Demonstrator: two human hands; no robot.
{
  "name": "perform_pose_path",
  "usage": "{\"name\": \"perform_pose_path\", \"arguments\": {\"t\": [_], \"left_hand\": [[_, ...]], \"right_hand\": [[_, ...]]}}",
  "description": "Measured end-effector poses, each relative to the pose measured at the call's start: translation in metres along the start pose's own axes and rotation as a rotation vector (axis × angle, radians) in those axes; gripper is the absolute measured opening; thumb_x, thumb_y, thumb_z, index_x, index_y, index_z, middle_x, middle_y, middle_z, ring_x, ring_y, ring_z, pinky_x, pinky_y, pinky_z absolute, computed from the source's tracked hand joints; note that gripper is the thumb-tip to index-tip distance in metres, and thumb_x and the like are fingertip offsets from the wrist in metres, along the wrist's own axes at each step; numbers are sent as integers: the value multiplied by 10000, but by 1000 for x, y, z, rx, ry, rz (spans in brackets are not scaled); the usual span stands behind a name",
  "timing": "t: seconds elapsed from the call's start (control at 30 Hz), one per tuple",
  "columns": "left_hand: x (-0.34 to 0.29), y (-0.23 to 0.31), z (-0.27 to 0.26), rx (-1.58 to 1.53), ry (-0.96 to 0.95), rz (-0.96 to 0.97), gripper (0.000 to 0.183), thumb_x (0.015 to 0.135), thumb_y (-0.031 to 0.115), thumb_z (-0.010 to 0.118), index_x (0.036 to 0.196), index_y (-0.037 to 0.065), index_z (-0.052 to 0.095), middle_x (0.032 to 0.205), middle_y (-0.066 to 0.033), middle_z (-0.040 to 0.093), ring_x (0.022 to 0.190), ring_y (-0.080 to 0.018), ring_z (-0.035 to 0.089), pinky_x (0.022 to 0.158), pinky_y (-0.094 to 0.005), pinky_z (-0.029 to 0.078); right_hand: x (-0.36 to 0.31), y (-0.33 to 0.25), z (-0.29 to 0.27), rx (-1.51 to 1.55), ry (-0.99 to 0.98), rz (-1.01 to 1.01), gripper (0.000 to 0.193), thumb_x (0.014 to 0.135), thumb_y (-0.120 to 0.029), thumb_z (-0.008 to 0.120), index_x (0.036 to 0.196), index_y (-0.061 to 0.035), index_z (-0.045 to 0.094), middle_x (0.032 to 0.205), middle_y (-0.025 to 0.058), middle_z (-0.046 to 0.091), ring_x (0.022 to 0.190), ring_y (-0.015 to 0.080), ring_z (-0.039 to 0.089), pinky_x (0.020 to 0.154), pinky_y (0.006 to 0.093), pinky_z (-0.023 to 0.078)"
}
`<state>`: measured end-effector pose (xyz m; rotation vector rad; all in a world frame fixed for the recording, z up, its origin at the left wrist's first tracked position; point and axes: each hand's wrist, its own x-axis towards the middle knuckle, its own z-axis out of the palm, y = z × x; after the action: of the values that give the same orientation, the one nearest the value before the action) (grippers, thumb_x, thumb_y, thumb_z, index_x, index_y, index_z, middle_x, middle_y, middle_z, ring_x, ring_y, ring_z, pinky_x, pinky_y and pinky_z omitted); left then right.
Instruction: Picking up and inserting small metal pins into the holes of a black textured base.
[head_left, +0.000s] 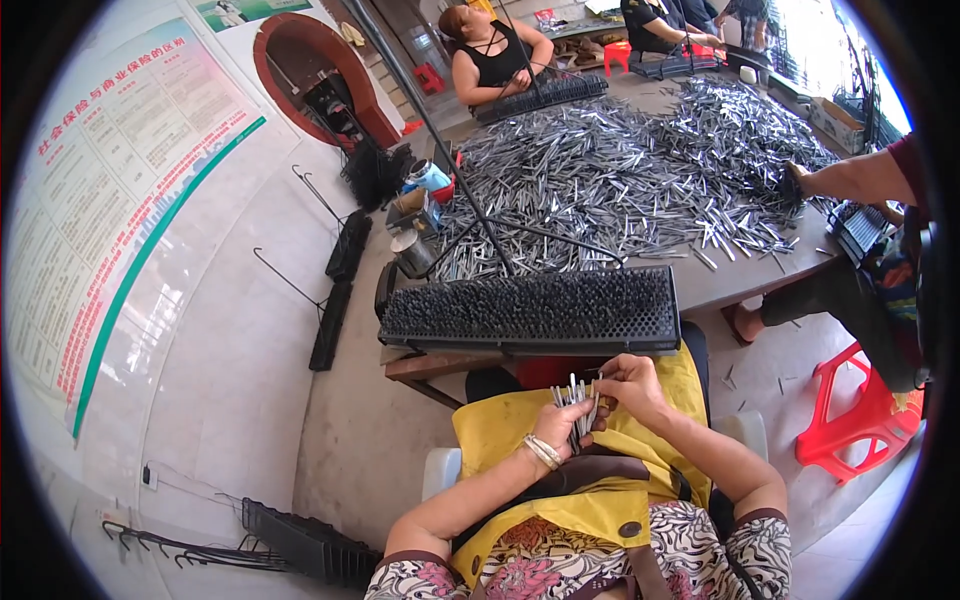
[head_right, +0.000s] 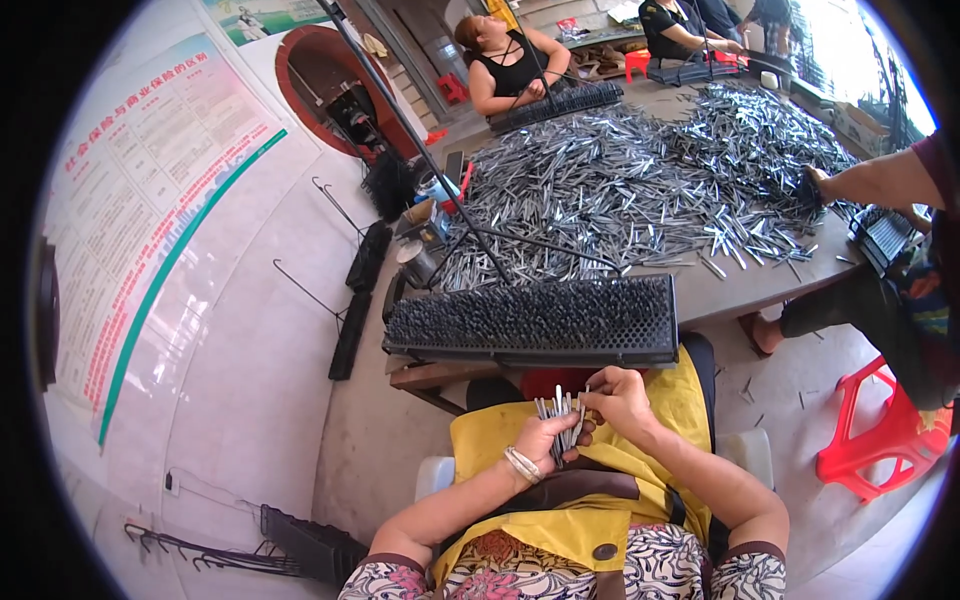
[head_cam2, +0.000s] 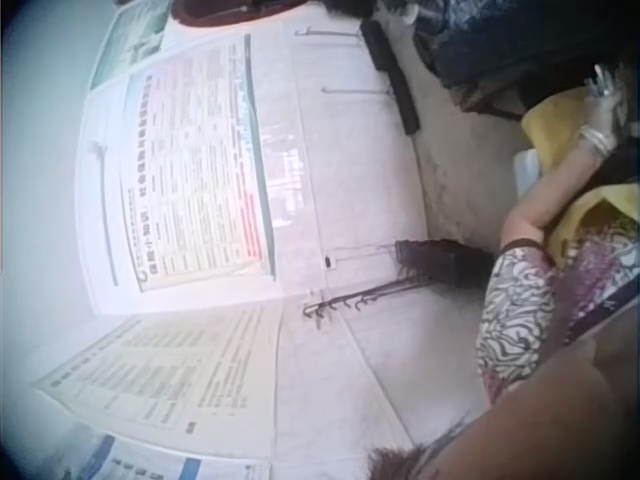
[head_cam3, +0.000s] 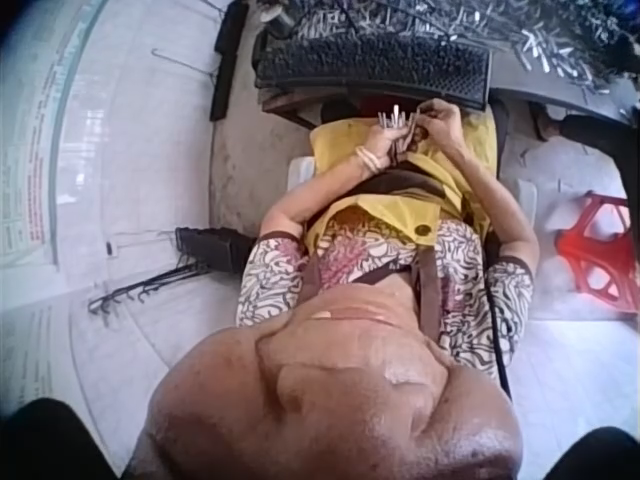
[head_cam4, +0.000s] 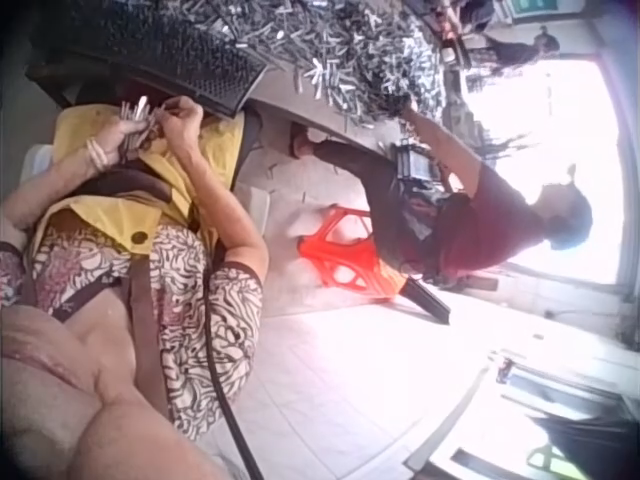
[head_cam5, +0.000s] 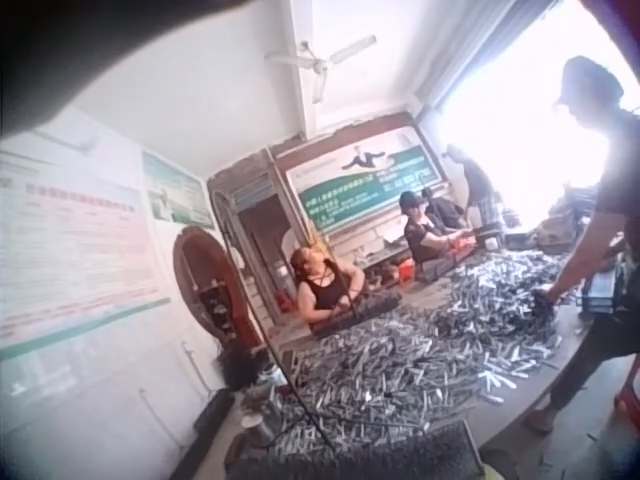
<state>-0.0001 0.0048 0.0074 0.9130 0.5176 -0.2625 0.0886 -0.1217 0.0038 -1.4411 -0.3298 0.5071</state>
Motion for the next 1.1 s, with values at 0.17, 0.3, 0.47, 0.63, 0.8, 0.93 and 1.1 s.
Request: {"name": "perform_pose_path", "arguments": {"t": [0.17,0.3,0.47,0.63,0.8,0.93,1.1], "left_hand": [[-1,-1,2,53,118,65,149,810,147,531,907,39,562,825,-89,627,676,-179,606,428,-270,408],[8,4,0,28,133,60,166,789,156,562,890,25,542,825,-136,620,663,-203,609,394,-266,411],[13,10,1,-24,91,-6,153,801,145,549,892,25,521,849,-138,603,683,-215,597,412,-255,398],[13,4,-1,-45,89,-27,150,800,139,553,895,26,527,846,-135,602,689,-211,594,422,-246,396],[11,2,-6,-96,66,-46,151,796,142,563,891,28,532,832,-128,606,696,-206,598,425,-243,400],[11,3,-5,-113,61,-51,152,794,145,567,891,32,535,830,-127,608,692,-199,600,427,-242,404],[11,5,-4,-120,83,-38,143,790,131,553,852,3,539,785,-137,609,642,-231,605,422,-275,382]], "right_hand": [[5,-7,-9,25,113,-103,93,699,-5,631,743,24,555,567,58,555,449,95,506,385,222,387],[23,-35,-38,-90,255,-270,64,749,-27,589,768,26,559,577,38,552,468,84,513,415,208,395],[53,-29,-58,-160,400,-369,98,768,-42,596,818,37,565,630,34,572,508,66,520,457,190,401],[66,-21,-52,-199,405,-496,92,775,-30,595,842,25,567,646,14,572,542,45,502,496,168,392],[73,-10,-37,-320,337,-601,102,775,-39,600,855,17,569,650,6,577,551,36,503,507,163,399],[79,-5,-31,-570,327,-692,106,764,-40,602,853,9,570,642,51,582,545,60,523,510,188,412],[92,-5,-32,-882,103,-848,133,742,-68,591,853,-2,562,731,151,575,662,309,567,568,319,448]]}}
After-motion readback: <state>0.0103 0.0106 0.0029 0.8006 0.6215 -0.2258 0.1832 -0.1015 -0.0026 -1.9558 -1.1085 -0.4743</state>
